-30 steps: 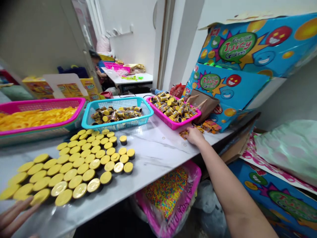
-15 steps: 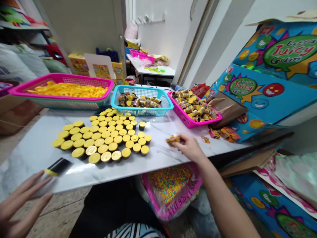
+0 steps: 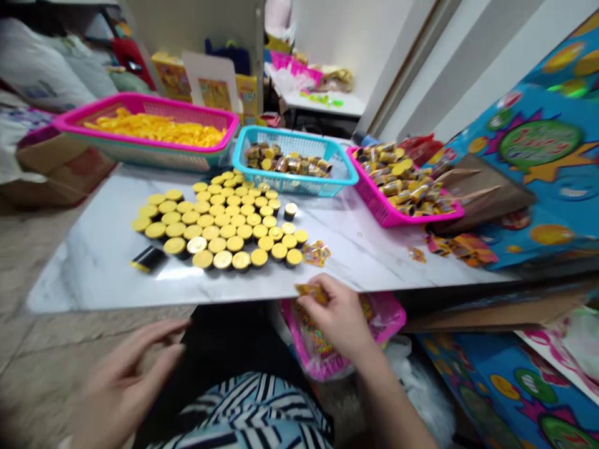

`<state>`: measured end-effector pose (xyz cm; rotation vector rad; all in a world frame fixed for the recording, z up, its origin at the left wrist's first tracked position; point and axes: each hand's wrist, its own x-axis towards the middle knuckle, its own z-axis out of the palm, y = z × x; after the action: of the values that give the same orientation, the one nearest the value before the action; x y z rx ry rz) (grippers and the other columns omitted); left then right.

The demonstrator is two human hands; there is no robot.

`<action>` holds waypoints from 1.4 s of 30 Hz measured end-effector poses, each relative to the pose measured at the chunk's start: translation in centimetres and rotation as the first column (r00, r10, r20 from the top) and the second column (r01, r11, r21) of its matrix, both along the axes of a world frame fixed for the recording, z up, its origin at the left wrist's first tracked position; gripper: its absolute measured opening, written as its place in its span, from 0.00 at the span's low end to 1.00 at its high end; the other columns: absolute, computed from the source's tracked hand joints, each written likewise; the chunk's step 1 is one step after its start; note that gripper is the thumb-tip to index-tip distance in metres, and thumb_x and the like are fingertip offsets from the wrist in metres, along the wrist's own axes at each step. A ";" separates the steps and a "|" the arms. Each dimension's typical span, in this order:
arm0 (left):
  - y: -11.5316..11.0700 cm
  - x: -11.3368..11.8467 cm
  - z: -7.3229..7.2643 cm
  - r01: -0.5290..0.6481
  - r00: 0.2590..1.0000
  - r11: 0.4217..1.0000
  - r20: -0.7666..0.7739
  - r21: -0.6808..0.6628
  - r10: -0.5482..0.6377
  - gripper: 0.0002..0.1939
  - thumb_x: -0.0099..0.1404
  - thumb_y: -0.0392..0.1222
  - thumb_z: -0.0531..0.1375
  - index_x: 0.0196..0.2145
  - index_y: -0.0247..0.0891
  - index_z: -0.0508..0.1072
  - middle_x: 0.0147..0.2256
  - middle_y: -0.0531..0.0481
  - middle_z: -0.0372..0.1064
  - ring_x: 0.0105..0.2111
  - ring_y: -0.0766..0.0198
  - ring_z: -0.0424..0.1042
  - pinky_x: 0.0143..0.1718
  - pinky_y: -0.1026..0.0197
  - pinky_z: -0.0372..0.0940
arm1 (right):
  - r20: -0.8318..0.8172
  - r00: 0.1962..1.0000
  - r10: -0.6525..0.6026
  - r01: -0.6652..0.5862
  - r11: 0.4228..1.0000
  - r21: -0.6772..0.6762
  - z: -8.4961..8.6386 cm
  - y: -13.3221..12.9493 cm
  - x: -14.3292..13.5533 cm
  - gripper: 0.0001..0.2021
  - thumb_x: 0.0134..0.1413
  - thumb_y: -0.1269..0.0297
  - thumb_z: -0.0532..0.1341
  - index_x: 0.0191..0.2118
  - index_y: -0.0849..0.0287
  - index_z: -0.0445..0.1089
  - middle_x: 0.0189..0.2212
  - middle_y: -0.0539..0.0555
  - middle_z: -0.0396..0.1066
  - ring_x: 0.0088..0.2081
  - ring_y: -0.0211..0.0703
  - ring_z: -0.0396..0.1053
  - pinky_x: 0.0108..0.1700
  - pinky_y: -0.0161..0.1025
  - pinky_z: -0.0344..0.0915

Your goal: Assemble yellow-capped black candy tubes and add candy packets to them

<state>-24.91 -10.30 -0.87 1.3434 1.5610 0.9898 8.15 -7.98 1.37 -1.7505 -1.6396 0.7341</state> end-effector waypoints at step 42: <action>-4.3 2.7 -7.6 0.097 0.995 0.944 -0.019 0.314 -0.096 0.11 0.65 0.34 0.59 0.44 0.40 0.76 0.45 0.43 0.69 0.45 0.59 0.69 0.45 0.56 0.67 | -0.704 0.699 -0.125 -0.412 0.735 -0.539 -11.1 -4.8 -11.7 0.19 0.50 0.47 0.66 0.27 0.61 0.69 0.15 0.46 0.64 0.15 0.28 0.54 0.18 0.28 0.48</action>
<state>-22.24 -14.57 -8.43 1.6239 1.3639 1.2125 -3.53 -12.80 -9.72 -1.4130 -1.0061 2.0068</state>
